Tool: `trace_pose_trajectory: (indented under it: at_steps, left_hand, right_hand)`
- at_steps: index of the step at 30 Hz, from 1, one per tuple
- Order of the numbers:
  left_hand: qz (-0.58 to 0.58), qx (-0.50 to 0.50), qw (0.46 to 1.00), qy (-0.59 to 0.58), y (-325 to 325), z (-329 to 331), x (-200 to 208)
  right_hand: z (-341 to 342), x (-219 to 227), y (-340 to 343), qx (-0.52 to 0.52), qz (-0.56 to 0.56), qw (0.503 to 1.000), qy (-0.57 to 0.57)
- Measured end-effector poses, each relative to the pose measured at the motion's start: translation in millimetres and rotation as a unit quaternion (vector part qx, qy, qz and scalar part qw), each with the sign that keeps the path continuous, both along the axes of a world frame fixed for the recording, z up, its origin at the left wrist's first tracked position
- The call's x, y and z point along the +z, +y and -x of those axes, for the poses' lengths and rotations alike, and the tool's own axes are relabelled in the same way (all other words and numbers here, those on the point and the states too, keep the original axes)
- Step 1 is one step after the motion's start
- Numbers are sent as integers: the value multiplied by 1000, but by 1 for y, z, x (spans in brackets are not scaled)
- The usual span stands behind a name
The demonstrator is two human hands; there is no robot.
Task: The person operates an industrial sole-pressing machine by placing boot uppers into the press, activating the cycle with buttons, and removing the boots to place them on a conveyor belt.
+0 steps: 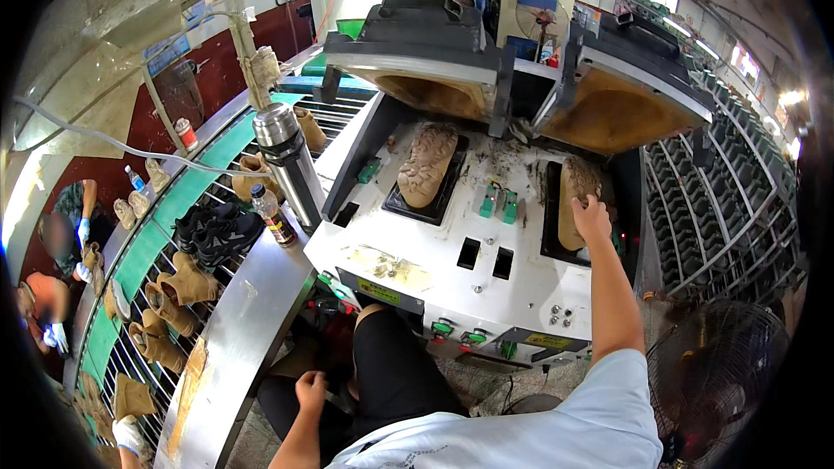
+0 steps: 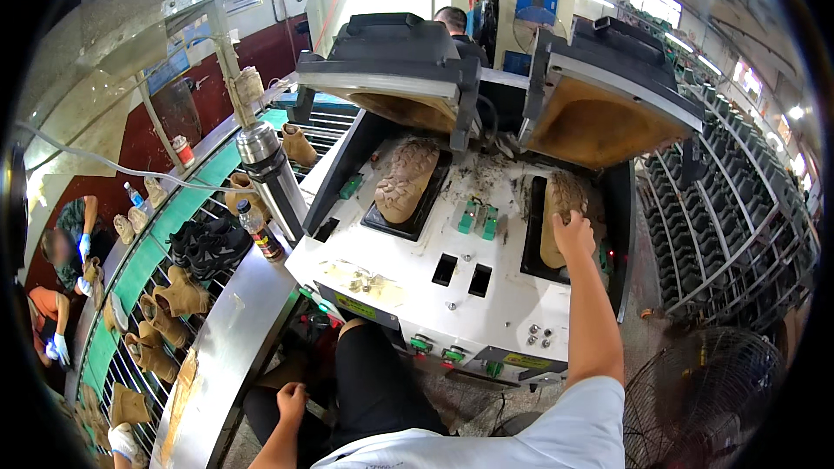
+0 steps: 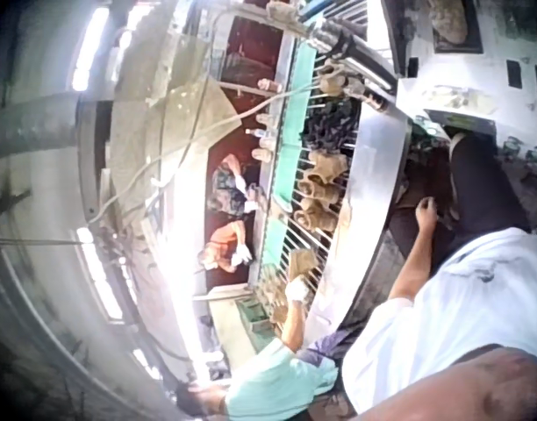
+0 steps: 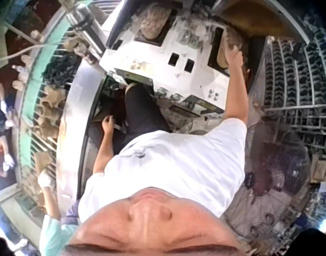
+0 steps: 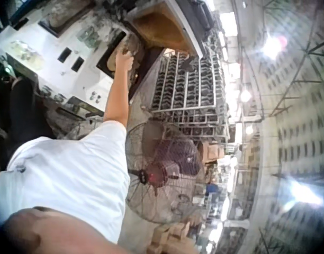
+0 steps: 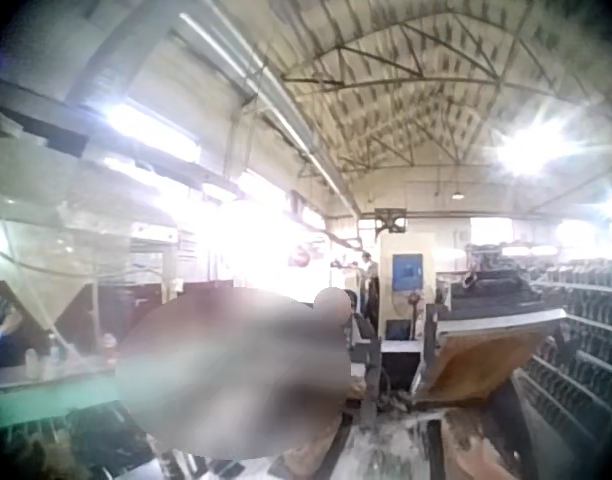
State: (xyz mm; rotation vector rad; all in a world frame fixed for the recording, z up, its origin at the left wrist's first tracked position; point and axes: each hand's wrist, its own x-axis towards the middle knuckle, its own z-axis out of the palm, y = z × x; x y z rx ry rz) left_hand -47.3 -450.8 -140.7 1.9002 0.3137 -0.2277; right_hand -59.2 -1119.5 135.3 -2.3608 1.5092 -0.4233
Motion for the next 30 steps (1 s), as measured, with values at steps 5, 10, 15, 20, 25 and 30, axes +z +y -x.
trace_pose_trajectory:
  at_steps: [5,10,15,20,25,30]
  left_hand:
    - [34,-228,973,-20,-127,4,53]
    - [-23,-572,814,-102,-242,26,93]
    - [-47,-604,796,-9,-316,19,105]
    - [112,-549,828,-40,-281,14,65]
    - [40,-330,940,-75,-168,-37,68]
    - [131,57,985,-100,-3,-90,49]
  right_hand:
    - [106,-57,47,164,223,919,-281]
    - [223,-159,128,-152,46,785,-599]
    - [239,-176,141,-420,-312,515,-680]
    - [242,-225,154,-306,-339,675,-579]
    - [140,-197,283,138,-308,893,-298]
    - [-7,-126,349,325,-216,754,-528]
